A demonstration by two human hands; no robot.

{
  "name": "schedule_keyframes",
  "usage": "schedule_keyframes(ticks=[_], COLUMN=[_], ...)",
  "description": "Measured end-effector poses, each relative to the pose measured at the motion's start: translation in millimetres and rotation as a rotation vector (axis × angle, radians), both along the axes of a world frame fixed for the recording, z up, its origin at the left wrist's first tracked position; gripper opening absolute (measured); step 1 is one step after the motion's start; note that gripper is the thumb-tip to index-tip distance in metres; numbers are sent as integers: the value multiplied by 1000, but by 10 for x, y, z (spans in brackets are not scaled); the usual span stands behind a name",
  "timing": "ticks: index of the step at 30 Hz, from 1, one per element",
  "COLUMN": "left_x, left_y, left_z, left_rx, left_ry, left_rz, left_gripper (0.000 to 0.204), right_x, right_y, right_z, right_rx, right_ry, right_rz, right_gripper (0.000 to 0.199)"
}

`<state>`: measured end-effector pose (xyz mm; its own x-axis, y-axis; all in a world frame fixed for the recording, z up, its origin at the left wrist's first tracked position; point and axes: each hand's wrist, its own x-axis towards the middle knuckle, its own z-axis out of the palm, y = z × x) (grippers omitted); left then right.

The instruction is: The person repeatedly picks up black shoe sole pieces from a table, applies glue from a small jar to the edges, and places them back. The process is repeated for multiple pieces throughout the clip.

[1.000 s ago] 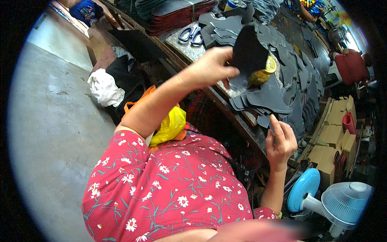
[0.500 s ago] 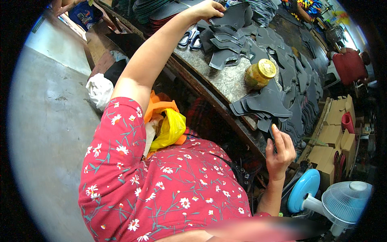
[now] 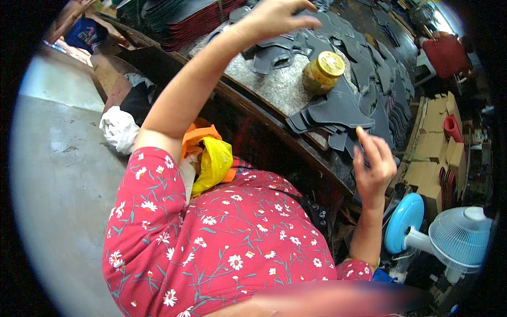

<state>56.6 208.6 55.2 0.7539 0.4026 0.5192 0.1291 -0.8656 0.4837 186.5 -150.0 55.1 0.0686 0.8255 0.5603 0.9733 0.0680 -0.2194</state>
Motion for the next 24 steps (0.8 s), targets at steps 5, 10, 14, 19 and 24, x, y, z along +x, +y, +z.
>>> schedule_keyframes(ticks=[5,10,14,19,24], left_x=[150,146,160,195,193], left_y=[-818,-917,-953,-946,-958], left_z=[-271,-332,-331,-357,-348], left_rx=[267,43,-167,-231,-211], left_ry=[-97,-315,-423,-520,-533], left_rz=[-204,-23,55,27,12], left_gripper=[39,25,19,15,13], right_x=[82,185,272,225,215], right_y=[351,752,1189,1574,1406], right_z=[236,283,143,63,176], right_rx=[13,-76,-150,-404,-238], right_ry=[-64,-202,-313,-420,-442], right_rz=[25,-41,-86,-140,-171], right_gripper=[35,33,43,52,52])
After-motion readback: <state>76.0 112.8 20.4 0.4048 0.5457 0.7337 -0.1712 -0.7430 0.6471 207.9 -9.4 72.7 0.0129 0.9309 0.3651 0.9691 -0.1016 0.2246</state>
